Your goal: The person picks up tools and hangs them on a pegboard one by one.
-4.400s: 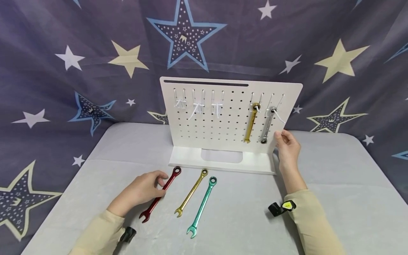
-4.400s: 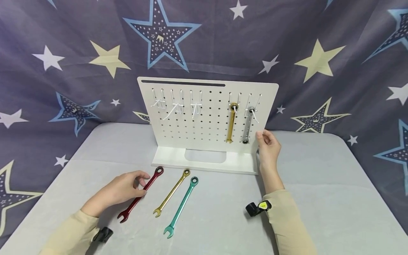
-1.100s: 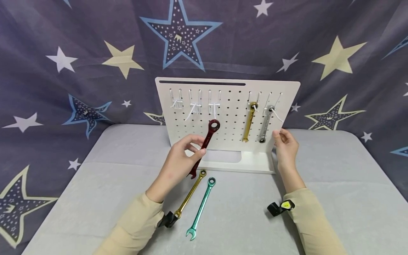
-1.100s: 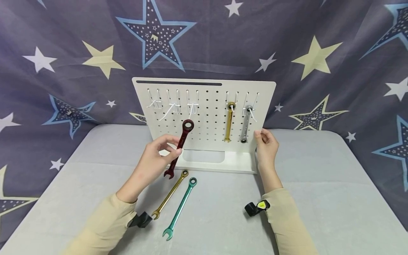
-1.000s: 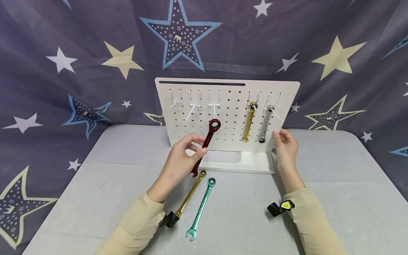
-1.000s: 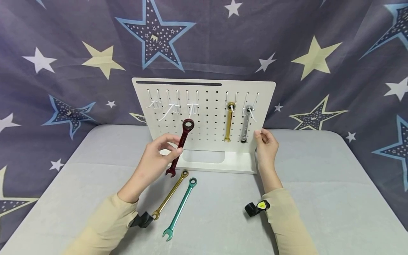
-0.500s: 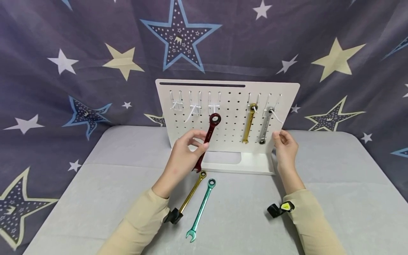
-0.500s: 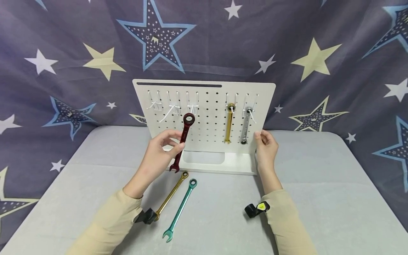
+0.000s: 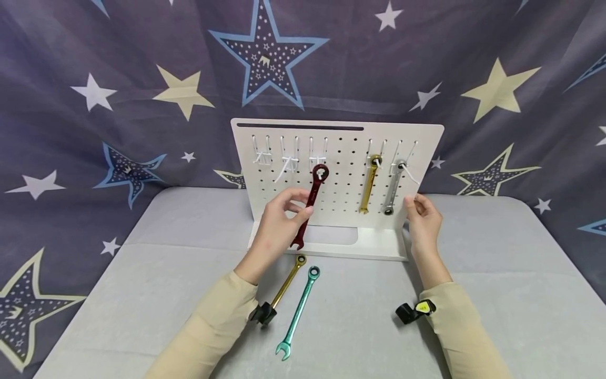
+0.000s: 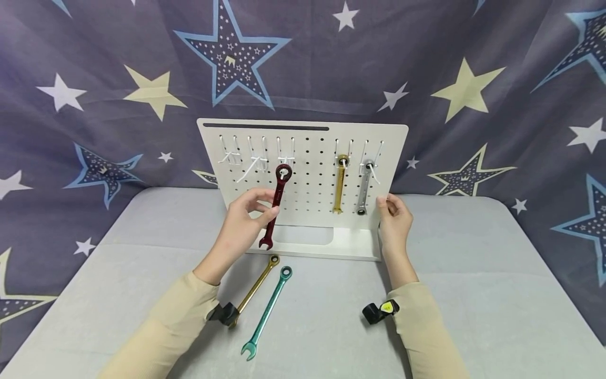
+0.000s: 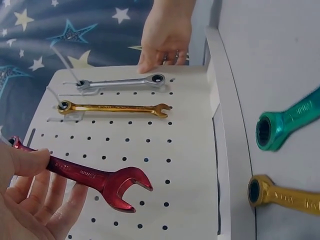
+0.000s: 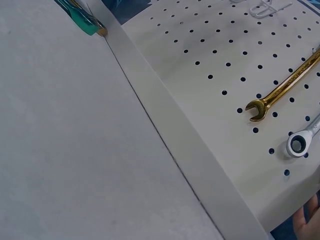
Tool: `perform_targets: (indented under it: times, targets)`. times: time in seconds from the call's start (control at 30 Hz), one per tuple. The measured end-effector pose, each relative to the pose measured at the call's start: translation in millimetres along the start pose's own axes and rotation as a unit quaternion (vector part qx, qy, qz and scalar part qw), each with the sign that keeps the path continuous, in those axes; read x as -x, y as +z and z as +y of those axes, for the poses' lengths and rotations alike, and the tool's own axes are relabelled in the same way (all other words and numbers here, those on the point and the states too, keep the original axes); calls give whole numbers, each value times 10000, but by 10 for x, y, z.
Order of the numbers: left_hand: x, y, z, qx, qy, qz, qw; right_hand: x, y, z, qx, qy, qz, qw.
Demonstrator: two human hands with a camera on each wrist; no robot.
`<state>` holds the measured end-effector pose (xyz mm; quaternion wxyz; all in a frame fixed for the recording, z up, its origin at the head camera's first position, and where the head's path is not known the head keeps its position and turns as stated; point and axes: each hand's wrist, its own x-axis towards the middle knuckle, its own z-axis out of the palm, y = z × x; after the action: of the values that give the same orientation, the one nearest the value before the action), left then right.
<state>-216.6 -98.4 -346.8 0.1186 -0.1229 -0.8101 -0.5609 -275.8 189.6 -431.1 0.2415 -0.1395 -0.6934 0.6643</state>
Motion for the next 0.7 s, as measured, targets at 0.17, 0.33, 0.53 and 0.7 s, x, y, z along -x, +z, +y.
perform_targets:
  times: [0.17,0.33,0.53,0.7]
  targets:
    - [-61,51,-1,119,-108,-38,9999,-2,-2,2,-50,-52,13,10000]
    - [-126,91,-37,119,-232,-15,9997,-5,-1,11,-113,-58,60,9999]
    - [-225,118,-97,80,-368,-11,9993,-8,0,10,-87,-55,31,9999]
    - [-286,133,-133,67,-514,-26,9987,1,1,-1,-95,-34,20,9999]
